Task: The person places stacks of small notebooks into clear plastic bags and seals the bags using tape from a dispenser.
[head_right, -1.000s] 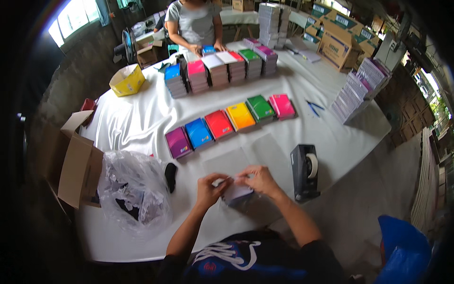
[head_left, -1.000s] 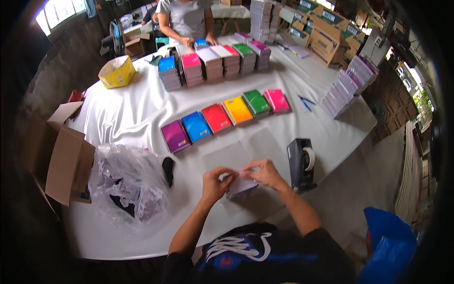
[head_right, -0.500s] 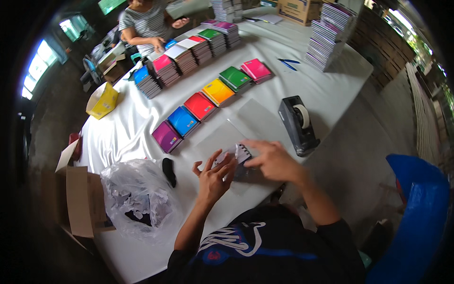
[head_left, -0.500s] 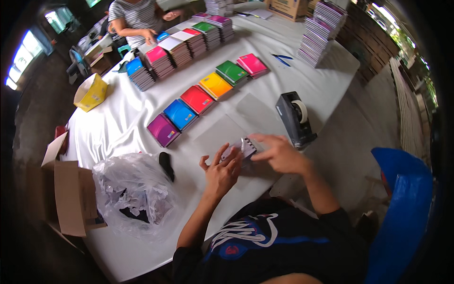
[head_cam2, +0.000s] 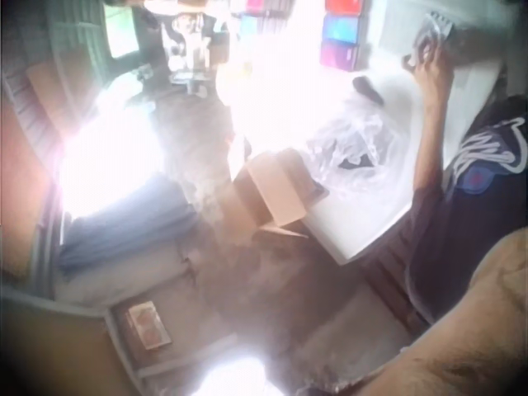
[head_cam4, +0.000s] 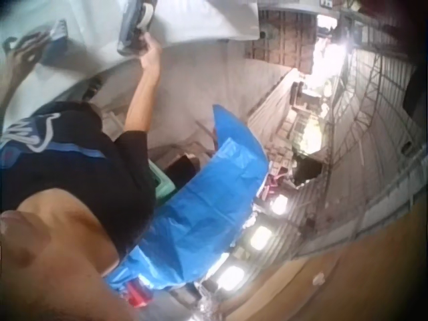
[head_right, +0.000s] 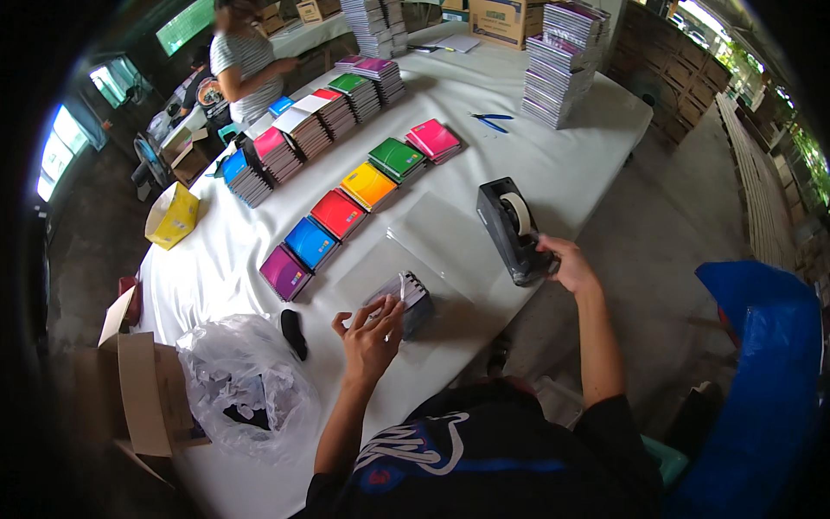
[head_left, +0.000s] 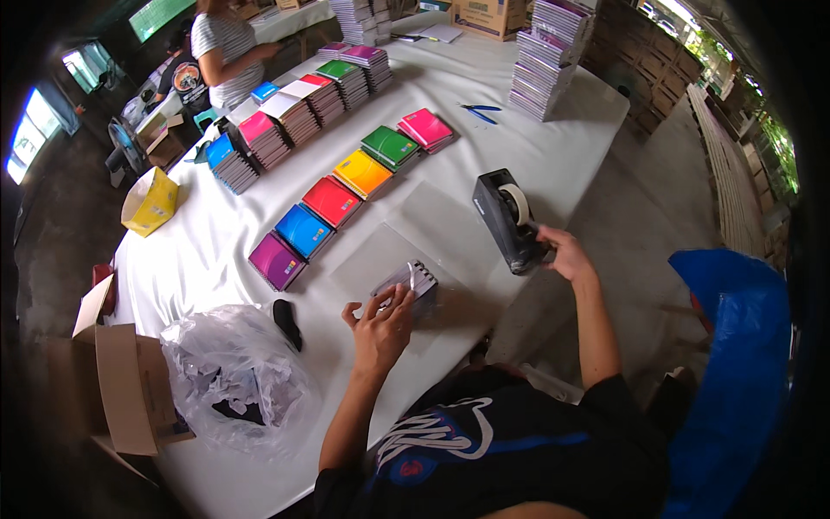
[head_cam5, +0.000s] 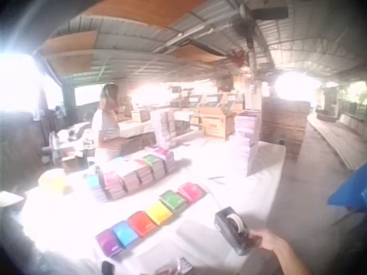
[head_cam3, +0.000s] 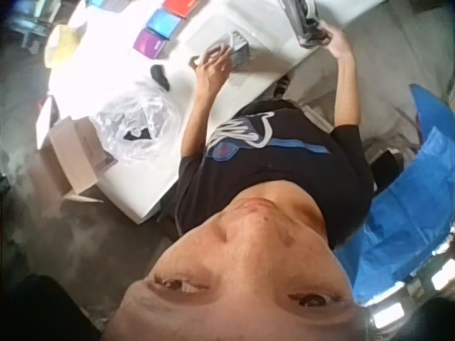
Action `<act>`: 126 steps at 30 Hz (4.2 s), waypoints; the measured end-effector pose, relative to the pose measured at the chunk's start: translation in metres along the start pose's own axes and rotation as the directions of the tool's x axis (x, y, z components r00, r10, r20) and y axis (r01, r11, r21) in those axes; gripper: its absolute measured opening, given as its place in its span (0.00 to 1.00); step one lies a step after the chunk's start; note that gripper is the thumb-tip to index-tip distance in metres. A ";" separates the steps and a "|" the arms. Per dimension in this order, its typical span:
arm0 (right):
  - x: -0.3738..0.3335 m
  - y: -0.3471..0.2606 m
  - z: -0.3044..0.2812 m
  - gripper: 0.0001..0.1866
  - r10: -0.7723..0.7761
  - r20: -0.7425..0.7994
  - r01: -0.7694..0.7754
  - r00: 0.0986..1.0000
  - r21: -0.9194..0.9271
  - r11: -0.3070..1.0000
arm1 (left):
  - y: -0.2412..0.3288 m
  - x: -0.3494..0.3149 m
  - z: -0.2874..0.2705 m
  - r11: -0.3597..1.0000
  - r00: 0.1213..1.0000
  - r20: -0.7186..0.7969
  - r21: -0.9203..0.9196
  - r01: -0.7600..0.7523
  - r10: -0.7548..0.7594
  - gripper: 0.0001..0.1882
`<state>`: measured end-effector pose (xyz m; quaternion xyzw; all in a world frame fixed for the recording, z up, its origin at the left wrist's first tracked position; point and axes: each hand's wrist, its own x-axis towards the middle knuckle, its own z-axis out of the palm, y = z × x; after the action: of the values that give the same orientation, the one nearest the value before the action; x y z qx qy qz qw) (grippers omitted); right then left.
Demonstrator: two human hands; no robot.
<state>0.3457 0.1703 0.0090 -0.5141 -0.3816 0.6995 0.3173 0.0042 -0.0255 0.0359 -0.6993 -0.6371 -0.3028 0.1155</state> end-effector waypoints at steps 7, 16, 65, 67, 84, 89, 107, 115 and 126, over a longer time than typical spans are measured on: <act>-0.041 0.070 -0.016 0.08 -0.302 0.013 0.278 0.953 0.355 0.893 | 0.005 -0.001 0.000 0.997 0.999 -0.010 -0.066 0.047 -0.047 0.15; -0.054 0.064 0.007 0.08 -0.851 -0.310 0.293 0.424 -0.842 0.453 | -0.002 -0.002 0.004 0.981 0.995 -0.092 -0.196 0.007 -0.025 0.20; 0.016 0.063 0.180 0.55 -0.438 0.637 0.580 0.634 -0.018 0.814 | 0.013 -0.037 0.035 0.678 0.799 0.102 -0.473 0.563 -0.593 0.57; 0.005 0.032 0.174 0.49 -0.510 0.604 0.703 0.613 -0.122 0.700 | 0.018 -0.028 0.014 0.719 0.799 -0.031 -0.459 0.522 -0.600 0.59; -0.027 -0.022 0.153 0.23 -0.697 0.584 0.891 0.416 -0.108 0.441 | 0.029 -0.025 -0.052 0.917 0.880 -0.330 -0.322 0.235 -0.341 0.39; -0.035 0.027 0.158 0.33 -0.448 0.737 0.815 0.506 -0.238 0.528 | 0.030 -0.064 -0.007 0.858 0.919 -0.014 -0.365 0.362 -0.394 0.47; 0.005 -0.004 0.191 0.32 -0.174 0.984 0.970 -0.044 0.084 0.230 | 0.013 -0.009 -0.026 0.975 0.900 0.403 -0.072 0.212 -0.166 0.35; 0.027 -0.038 0.215 0.10 -0.068 0.863 0.635 0.501 -0.314 0.706 | 0.024 0.000 -0.030 0.986 0.895 0.438 0.164 0.021 -0.091 0.35; -0.011 -0.041 0.126 0.07 -0.709 -0.010 0.680 0.705 -0.271 0.681 | -0.001 0.017 -0.042 0.999 0.759 0.650 0.023 0.042 -0.047 0.49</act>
<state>0.2294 0.1558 0.0726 -0.4050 -0.6134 0.4428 0.5134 -0.0088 -0.0348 0.0786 -0.7452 -0.6551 -0.0420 -0.1171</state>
